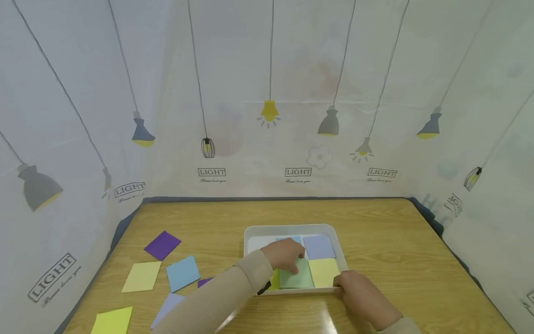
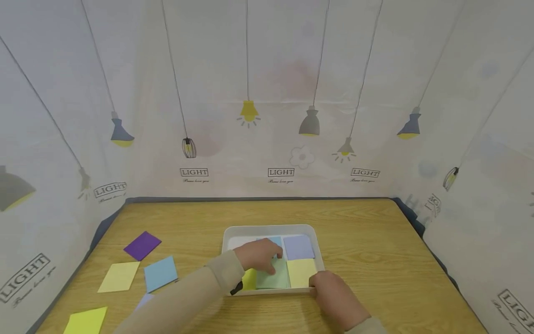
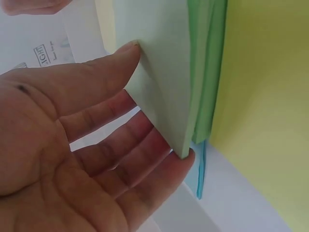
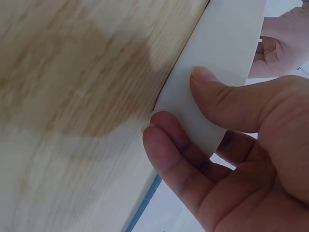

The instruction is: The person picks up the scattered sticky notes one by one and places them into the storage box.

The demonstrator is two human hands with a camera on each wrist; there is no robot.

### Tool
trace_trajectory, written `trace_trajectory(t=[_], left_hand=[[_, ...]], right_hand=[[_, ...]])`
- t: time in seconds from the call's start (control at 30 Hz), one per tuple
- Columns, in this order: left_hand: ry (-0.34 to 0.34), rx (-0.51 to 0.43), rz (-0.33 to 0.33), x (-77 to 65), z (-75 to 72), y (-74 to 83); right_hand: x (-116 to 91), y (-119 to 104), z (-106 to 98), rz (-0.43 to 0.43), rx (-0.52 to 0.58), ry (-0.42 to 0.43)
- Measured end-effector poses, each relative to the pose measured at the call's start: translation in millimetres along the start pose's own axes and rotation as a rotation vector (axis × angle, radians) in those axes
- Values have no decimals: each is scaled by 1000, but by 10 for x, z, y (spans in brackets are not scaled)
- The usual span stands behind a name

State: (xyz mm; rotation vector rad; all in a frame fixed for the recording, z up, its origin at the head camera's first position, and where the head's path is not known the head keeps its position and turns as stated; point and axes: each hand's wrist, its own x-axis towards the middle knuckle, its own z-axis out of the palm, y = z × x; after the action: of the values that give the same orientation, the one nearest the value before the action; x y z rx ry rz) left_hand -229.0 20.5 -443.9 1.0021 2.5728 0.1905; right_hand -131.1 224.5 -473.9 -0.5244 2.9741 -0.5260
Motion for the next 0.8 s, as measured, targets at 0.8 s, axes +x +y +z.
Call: trace_trajectory(t=[0.8], left_hand=[[-29, 40, -9, 44, 9, 52]], right_hand=[[-39, 32, -10, -83, -26, 55]])
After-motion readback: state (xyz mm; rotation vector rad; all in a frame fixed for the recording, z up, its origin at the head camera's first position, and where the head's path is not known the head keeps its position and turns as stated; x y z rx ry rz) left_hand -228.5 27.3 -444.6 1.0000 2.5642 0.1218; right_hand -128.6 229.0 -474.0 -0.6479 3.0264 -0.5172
